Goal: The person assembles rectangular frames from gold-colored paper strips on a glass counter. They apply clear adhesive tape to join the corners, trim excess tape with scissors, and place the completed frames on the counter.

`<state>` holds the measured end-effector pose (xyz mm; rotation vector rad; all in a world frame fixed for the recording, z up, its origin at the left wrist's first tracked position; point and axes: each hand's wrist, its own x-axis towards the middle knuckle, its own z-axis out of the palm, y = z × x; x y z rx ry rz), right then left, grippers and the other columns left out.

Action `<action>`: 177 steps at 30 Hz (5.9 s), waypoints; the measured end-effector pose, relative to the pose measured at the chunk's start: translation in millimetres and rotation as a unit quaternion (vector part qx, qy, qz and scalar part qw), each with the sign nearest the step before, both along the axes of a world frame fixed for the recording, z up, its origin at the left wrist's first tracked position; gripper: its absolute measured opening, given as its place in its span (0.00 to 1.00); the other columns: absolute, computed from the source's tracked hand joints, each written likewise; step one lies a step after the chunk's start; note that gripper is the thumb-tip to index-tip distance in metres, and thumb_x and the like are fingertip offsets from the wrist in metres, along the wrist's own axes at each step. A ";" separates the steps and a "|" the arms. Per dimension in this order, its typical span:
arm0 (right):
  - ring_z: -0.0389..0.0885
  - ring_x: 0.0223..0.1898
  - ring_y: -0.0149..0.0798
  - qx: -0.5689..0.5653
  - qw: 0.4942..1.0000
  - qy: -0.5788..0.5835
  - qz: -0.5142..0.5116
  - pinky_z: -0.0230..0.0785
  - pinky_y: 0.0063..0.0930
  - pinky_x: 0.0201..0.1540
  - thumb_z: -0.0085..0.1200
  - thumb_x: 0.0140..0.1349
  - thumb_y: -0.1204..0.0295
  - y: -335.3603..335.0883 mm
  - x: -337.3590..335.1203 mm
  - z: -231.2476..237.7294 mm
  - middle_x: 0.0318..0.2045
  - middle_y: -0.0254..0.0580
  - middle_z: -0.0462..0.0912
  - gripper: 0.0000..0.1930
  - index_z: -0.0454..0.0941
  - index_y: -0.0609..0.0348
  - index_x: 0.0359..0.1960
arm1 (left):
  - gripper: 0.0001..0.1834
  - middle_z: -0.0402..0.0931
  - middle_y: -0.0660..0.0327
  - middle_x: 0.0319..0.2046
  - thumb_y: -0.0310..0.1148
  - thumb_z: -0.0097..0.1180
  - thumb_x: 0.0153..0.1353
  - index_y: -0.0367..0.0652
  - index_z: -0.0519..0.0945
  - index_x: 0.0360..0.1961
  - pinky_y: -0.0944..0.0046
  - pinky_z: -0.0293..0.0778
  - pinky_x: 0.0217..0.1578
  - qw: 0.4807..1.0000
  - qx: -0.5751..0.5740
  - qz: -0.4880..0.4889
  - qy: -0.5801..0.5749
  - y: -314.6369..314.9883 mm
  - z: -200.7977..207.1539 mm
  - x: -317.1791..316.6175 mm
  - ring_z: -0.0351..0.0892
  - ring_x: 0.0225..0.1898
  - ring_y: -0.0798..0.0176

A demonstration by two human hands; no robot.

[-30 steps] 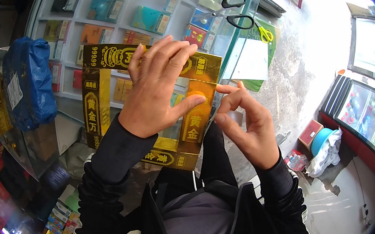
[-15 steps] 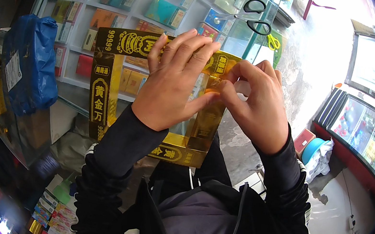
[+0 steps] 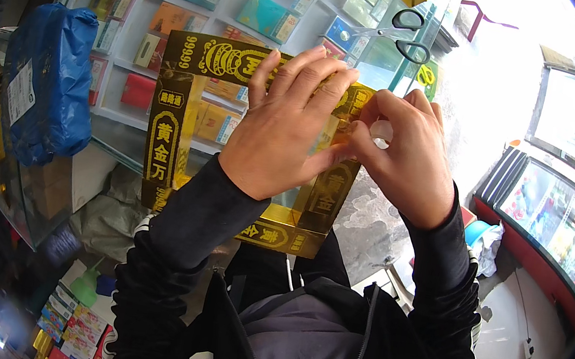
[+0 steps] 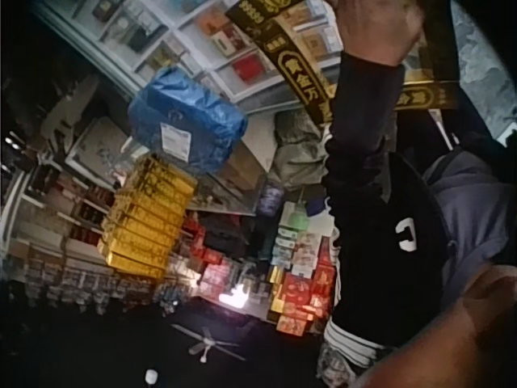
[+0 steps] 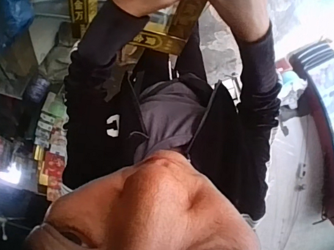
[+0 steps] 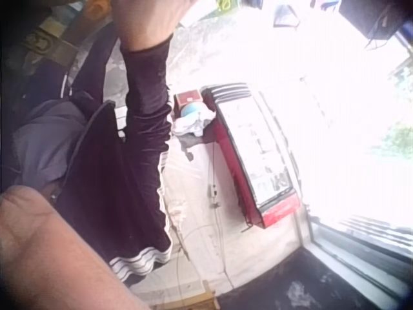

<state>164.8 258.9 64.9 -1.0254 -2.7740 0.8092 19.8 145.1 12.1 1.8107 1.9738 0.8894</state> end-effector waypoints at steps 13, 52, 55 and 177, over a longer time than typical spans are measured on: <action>0.76 0.36 0.47 0.057 0.998 -0.036 0.015 0.62 0.41 0.47 0.61 0.55 0.68 -3.3 -2.8 1.3 0.27 0.39 0.84 0.08 0.77 0.57 0.30 | 0.44 0.65 0.60 0.65 0.48 0.72 0.53 0.46 0.67 0.69 0.41 0.43 0.72 1.000 -0.003 -0.002 0.028 0.4 0.5 0.1 0.56 0.73 0.56; 0.74 0.41 0.38 0.263 0.945 0.148 0.123 0.66 0.37 0.54 0.63 0.51 0.73 7.1 73.8 -48.9 0.32 0.29 0.75 0.26 0.82 0.39 0.54 | 0.19 0.68 0.64 0.64 0.55 0.69 0.55 0.58 0.80 0.41 0.39 0.39 0.69 0.998 -0.040 -0.027 0.031 5.9 10.8 -2.2 0.58 0.70 0.51; 0.74 0.42 0.38 0.262 0.945 0.147 0.126 0.66 0.37 0.54 0.63 0.51 0.73 6.0 77.1 -54.9 0.33 0.29 0.76 0.27 0.81 0.39 0.56 | 0.21 0.68 0.64 0.63 0.54 0.70 0.55 0.58 0.81 0.44 0.39 0.39 0.69 0.998 -0.038 -0.034 0.030 4.1 8.6 -3.5 0.58 0.70 0.52; 0.83 0.30 0.43 -0.021 0.960 0.141 0.239 0.77 0.35 0.35 0.66 0.56 0.67 2.3 -98.1 -31.3 0.34 0.40 0.77 0.12 0.82 0.56 0.40 | 0.38 0.72 0.52 0.58 0.30 0.70 0.55 0.43 0.67 0.66 0.56 0.72 0.60 0.956 -0.049 -0.053 -0.285 -20.2 -27.6 -94.1 0.73 0.62 0.53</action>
